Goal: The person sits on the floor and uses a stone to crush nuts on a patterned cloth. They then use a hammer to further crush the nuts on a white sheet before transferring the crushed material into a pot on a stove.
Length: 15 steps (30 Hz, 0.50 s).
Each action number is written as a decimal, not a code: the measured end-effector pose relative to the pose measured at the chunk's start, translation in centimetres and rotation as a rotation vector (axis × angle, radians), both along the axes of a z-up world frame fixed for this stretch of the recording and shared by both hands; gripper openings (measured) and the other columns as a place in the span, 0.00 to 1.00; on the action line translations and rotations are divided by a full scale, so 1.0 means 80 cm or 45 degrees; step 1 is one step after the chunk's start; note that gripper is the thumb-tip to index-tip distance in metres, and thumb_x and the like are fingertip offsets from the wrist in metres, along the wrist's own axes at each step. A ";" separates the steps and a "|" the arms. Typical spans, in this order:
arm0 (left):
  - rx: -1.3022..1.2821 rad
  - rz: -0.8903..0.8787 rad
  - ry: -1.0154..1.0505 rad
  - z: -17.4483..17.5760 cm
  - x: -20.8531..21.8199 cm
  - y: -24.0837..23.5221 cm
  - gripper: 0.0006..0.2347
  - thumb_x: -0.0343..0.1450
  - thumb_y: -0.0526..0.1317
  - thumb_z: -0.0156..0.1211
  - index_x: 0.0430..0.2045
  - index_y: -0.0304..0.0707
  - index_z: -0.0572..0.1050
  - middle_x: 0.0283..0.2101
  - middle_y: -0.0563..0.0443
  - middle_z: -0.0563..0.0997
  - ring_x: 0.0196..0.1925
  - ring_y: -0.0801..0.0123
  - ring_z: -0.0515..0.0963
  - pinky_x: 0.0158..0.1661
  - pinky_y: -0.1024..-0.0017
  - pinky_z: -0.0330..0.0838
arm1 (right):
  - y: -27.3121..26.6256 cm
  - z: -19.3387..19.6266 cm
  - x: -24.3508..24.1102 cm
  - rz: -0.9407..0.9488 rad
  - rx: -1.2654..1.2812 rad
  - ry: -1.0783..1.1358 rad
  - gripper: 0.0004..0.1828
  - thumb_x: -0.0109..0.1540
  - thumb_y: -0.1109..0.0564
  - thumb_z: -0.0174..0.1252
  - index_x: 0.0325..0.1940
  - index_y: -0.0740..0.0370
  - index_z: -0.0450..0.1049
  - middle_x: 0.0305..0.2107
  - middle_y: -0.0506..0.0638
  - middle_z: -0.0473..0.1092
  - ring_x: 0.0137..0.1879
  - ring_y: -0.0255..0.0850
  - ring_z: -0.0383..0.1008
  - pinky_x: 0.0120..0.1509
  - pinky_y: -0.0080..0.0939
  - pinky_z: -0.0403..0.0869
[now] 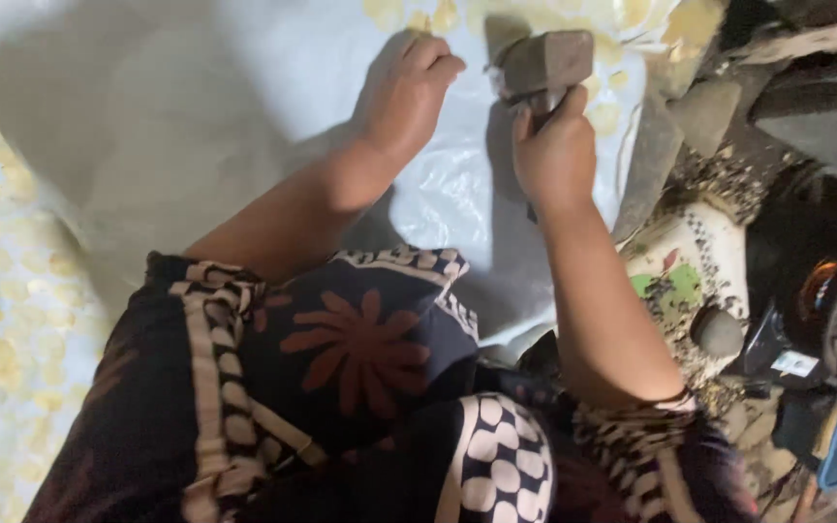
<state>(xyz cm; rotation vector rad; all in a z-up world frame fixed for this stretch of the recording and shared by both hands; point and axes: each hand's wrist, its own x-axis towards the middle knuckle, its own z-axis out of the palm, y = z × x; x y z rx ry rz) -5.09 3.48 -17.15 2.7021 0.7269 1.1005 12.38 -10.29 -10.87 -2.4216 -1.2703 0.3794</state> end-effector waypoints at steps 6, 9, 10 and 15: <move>-0.119 -0.087 -0.069 -0.006 0.019 0.007 0.11 0.67 0.25 0.65 0.42 0.36 0.84 0.41 0.48 0.78 0.43 0.53 0.75 0.40 0.55 0.75 | 0.005 0.091 -0.008 -0.197 -0.052 0.354 0.16 0.63 0.44 0.58 0.35 0.51 0.59 0.19 0.49 0.70 0.23 0.45 0.72 0.35 0.48 0.71; -0.439 -0.015 -0.020 -0.017 0.043 0.002 0.17 0.69 0.33 0.69 0.51 0.40 0.72 0.40 0.43 0.78 0.42 0.46 0.76 0.44 0.56 0.69 | -0.007 0.183 -0.031 -0.362 0.027 0.569 0.22 0.71 0.47 0.52 0.65 0.58 0.62 0.22 0.44 0.67 0.23 0.33 0.70 0.24 0.37 0.72; -0.502 -0.033 -0.097 -0.009 0.044 0.002 0.15 0.66 0.32 0.68 0.45 0.41 0.72 0.36 0.48 0.81 0.40 0.47 0.79 0.39 0.56 0.69 | -0.014 0.209 -0.034 -0.124 0.381 0.466 0.13 0.77 0.48 0.49 0.54 0.59 0.59 0.22 0.48 0.64 0.23 0.37 0.68 0.26 0.38 0.69; -0.514 -0.107 -0.215 -0.010 0.058 0.010 0.14 0.58 0.27 0.65 0.33 0.41 0.70 0.29 0.51 0.80 0.33 0.49 0.78 0.33 0.55 0.67 | -0.010 0.187 0.043 0.109 0.845 0.269 0.14 0.77 0.64 0.41 0.36 0.68 0.61 0.25 0.61 0.62 0.31 0.48 0.71 0.38 0.41 0.65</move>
